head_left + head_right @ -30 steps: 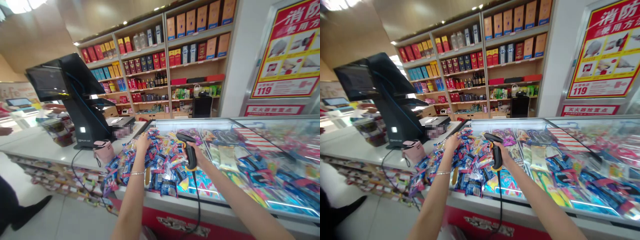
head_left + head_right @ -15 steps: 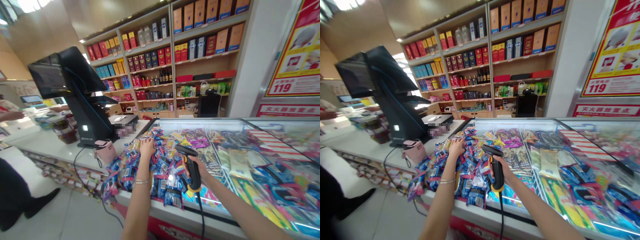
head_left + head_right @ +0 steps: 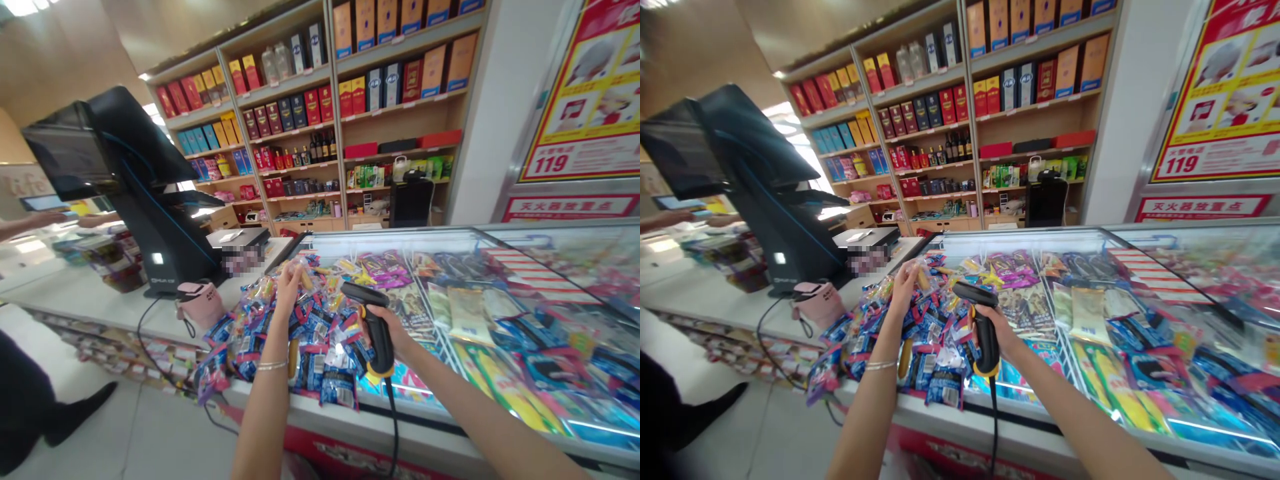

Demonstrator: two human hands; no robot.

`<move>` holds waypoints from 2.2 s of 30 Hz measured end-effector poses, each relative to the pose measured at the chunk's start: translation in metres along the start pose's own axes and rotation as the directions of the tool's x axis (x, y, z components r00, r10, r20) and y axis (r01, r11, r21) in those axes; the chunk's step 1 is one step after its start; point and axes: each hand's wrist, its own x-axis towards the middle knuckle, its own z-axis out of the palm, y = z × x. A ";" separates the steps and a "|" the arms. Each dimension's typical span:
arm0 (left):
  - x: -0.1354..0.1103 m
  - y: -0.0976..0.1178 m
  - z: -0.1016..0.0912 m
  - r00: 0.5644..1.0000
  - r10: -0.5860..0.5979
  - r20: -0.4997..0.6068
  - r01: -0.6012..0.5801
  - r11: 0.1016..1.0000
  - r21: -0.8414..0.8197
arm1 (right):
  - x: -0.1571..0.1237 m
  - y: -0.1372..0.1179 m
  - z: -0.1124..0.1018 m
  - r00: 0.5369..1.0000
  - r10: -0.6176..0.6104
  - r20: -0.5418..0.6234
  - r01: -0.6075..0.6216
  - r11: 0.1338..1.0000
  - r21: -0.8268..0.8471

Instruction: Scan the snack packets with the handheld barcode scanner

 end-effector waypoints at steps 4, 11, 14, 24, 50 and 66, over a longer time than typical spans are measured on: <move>-0.004 0.002 0.009 0.997 -0.053 0.047 0.060 0.987 -0.146 | 0.000 0.002 0.000 1.000 -0.011 -0.028 0.009 0.997 -0.076; -0.005 0.005 0.013 0.990 -0.139 -0.008 0.129 0.940 -0.314 | 0.001 0.006 -0.001 1.000 -0.007 -0.027 0.003 0.987 -0.162; -0.004 0.009 0.015 0.983 -0.181 -0.015 0.159 0.894 -0.418 | 0.000 0.006 -0.001 1.000 0.000 -0.010 -0.002 0.984 -0.176; -0.010 0.024 -0.002 0.929 -0.286 0.235 0.356 0.517 -0.779 | -0.008 0.007 0.006 0.989 0.050 0.139 -0.026 0.985 -0.173; -0.025 0.037 0.007 0.896 -0.160 0.415 0.444 0.375 -0.814 | -0.014 0.007 0.011 0.965 0.110 0.239 -0.049 0.968 -0.247; -0.022 0.033 0.006 0.898 -0.164 0.409 0.439 0.423 -0.793 | -0.014 0.008 0.012 0.973 0.122 0.196 -0.075 0.970 -0.232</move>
